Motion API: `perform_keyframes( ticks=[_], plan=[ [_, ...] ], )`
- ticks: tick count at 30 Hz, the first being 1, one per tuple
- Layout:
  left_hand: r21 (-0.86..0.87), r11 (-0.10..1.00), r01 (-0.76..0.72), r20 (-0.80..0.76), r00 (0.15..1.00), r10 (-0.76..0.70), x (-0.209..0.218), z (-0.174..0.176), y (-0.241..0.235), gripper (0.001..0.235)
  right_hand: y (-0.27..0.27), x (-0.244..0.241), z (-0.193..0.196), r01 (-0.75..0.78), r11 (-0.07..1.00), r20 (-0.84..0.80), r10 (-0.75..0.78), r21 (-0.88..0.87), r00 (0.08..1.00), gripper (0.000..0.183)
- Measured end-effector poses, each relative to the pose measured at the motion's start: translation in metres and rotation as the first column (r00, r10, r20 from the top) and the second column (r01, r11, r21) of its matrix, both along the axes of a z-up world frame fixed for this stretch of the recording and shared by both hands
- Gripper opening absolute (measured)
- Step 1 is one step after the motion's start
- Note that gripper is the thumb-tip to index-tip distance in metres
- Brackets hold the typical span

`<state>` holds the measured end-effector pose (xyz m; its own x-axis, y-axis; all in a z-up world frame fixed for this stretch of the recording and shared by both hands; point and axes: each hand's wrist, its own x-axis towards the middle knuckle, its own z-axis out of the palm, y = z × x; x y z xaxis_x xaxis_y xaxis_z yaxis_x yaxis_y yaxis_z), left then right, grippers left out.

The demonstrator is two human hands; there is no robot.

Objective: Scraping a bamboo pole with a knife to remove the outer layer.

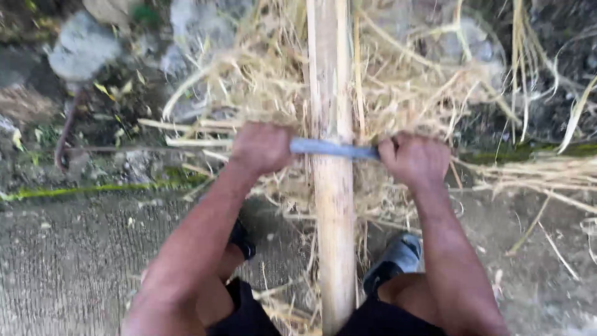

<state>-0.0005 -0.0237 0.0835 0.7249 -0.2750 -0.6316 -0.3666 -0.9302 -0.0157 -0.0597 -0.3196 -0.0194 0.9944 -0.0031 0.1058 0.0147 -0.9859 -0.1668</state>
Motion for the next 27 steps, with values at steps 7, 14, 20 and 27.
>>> perform_keyframes(
  ticks=[7, 14, 20, 27],
  plan=[
    [-0.008, 0.998, 0.056, 0.107, 0.993, -0.055, -0.015, -0.016, 0.003, 0.02, -0.007, -0.009, -0.007, -0.073, 0.997, 0.185, 0.073, -0.007, 0.98, 0.05],
    [-0.226, 0.963, 0.149, 0.491, 0.871, -0.019, -0.029, -0.072, 0.015, 0.034, -0.015, -0.013, 0.005, -0.094, 0.985, 0.31, 0.136, -0.147, 0.941, 0.054],
    [-0.118, 0.975, 0.19, 0.201, 0.966, -0.164, -0.012, -0.047, 0.006, 0.066, -0.011, -0.025, 0.02, -0.133, 0.979, 0.269, 0.172, -0.155, 0.948, 0.053],
    [-0.241, 0.961, 0.136, 0.309, 0.949, -0.057, -0.015, -0.052, 0.008, 0.023, -0.018, -0.032, 0.019, -0.12, 0.973, 0.164, 0.153, -0.195, 0.975, 0.064]
  ],
)
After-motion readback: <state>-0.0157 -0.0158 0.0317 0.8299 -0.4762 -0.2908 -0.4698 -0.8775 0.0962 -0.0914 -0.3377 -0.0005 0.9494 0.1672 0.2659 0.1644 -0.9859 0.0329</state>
